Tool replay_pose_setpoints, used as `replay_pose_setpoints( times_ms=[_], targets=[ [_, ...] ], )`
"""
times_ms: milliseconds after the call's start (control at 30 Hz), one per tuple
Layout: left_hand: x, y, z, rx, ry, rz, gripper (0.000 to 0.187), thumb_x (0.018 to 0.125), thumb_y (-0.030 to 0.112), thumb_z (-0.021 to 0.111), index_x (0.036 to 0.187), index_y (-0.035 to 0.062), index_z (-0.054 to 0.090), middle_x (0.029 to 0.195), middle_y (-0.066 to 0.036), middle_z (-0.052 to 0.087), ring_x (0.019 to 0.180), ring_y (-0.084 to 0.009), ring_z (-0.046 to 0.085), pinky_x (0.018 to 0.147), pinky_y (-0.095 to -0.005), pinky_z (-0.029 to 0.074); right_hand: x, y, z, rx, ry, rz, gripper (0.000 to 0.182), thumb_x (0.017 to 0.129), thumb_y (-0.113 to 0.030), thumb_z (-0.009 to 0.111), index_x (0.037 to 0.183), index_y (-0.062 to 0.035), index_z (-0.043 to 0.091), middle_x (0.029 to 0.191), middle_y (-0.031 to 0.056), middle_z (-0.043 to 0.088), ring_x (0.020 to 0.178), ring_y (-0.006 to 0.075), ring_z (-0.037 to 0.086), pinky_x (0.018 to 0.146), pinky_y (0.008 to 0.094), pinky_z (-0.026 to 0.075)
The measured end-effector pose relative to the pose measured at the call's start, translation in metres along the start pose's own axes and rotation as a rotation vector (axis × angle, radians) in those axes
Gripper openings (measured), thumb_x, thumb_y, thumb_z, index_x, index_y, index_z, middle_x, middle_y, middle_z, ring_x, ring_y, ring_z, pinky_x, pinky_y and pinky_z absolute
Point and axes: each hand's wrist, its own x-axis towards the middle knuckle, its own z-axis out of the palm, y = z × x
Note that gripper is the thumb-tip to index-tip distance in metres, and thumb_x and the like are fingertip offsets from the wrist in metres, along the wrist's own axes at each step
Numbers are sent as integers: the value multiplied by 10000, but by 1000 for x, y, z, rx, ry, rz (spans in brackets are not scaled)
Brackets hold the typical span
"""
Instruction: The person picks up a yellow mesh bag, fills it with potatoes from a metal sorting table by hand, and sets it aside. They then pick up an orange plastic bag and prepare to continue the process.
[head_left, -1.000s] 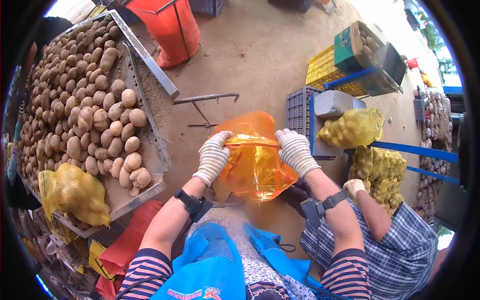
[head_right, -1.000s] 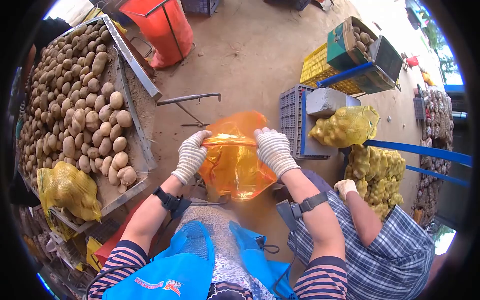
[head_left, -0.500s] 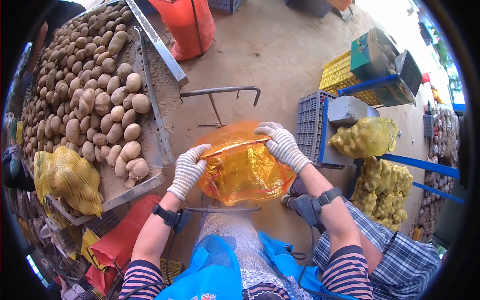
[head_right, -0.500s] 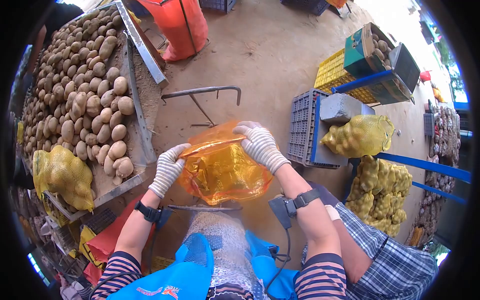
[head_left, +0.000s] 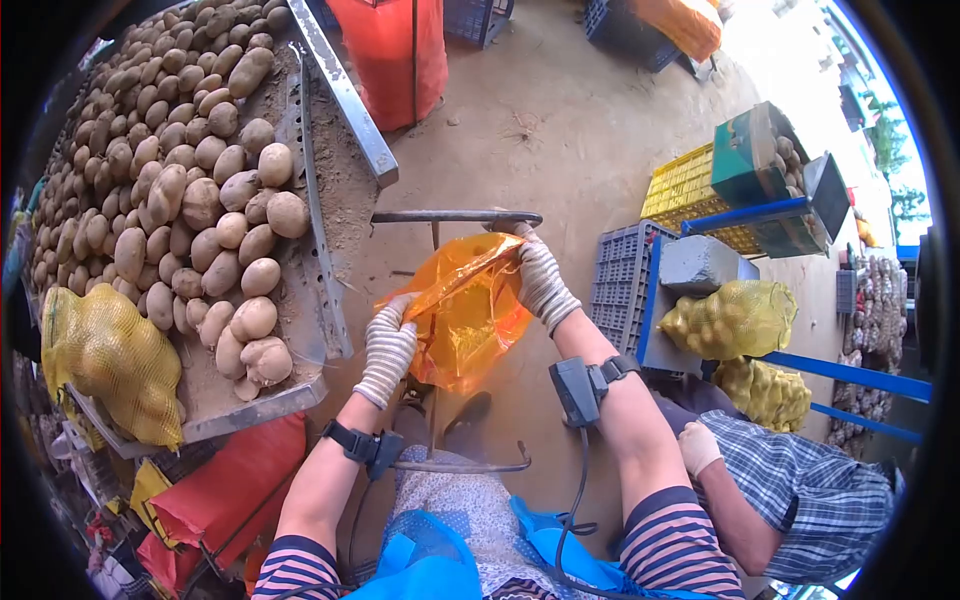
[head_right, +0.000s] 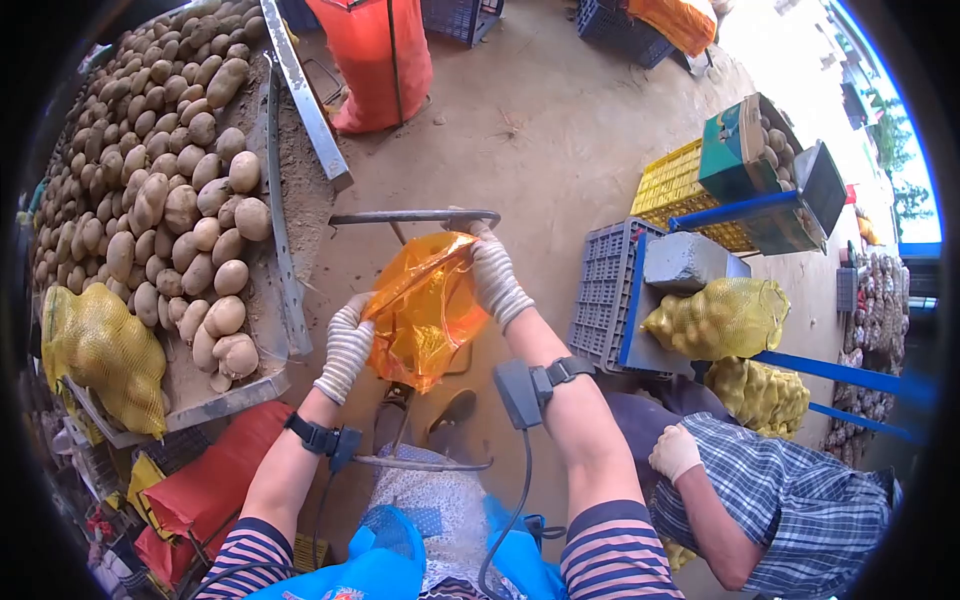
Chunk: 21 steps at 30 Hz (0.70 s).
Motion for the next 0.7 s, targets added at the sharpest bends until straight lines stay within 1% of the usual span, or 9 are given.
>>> replay_pose_setpoints(
  times_ms=[200, 333, 400, 433, 467, 533, 600, 633, 700],
  targets=[
    [0, 6, 19, -97, -10, 84, 408, 775, -108, 451, 1127, 17, 614, 1064, -102, 666, 1012, -177, 610, 939, -293, 447, -27, -3, -17, -49, 24, -133, 244, 966, -202, 443, 1093, -50, 585, 1003, 65, 639, 918, 175, 603, 842, 314, 494],
    [-1, 14, 28, -155, -3, 163, 409, 753, -130, 488, 1106, 22, 628, 1089, -102, 653, 1034, -188, 604, 932, -295, 458, -44, -8, -44, 26, 122, -140, 247, 861, -24, 476, 1079, -32, 592, 999, 47, 630, 903, 178, 605, 834, 305, 497],
    [1, 25, 22, -212, 9, 144, 439, 743, -170, 423, 1103, -9, 615, 1112, -94, 620, 1024, -162, 588, 947, -281, 447, -54, -9, -51, -617, 146, -228, 302, 822, 49, 444, 1065, -17, 611, 981, 59, 636, 888, 190, 606, 833, 292, 490],
    [4, 27, 15, -141, 35, 223, 429, 745, -167, 437, 1101, -7, 617, 1096, -94, 625, 1022, -161, 588, 945, -276, 449, -54, -5, -59, -911, 197, -444, 327, 794, 84, 422, 1028, -2, 633, 947, 86, 644, 881, 191, 609, 836, 277, 481],
    [6, 26, 10, -73, 63, 301, 419, 748, -163, 451, 1098, -4, 618, 1080, -93, 630, 1020, -159, 588, 943, -271, 450, -61, -12, -51, -919, 197, -436, 327, 794, 84, 422, 1028, -2, 633, 947, 86, 644, 881, 191, 609, 836, 277, 481],
    [-1, 24, 1, -123, 86, 285, 321, 756, -65, 566, 1051, 30, 648, 1053, -117, 646, 937, -240, 620, 878, -327, 479, -80, -23, -40, -1213, 141, -542, 334, 772, 72, 483, 1036, -57, 642, 864, 122, 625, 836, 270, 606, 795, 310, 481],
    [-8, 27, -15, 205, -11, 442, 239, 777, 46, 612, 1009, 39, 667, 1027, -138, 649, 952, -292, 611, 881, -365, 472, -87, -20, -43, -1211, 100, -532, 321, 763, 77, 522, 1023, -59, 651, 882, 132, 636, 837, 283, 617, 782, 307, 492],
    [-9, 30, -23, 437, -129, 426, 410, 771, 237, 672, 1137, 60, 615, 1107, -171, 615, 1032, -342, 567, 925, -434, 430, -93, -19, -42, -1148, 67, -502, 314, 773, 63, 536, 1038, -60, 652, 906, 124, 649, 845, 258, 627, 775, 298, 498],
    [-19, 42, -17, 581, -91, 393, 530, 745, 271, 692, 1207, 53, 552, 1121, -187, 597, 1043, -349, 558, 933, -437, 420, -106, -15, -39, -964, 30, -307, 259, 848, -53, 604, 1104, -69, 642, 979, 98, 681, 852, 173, 641, 764, 263, 503]
  ],
)
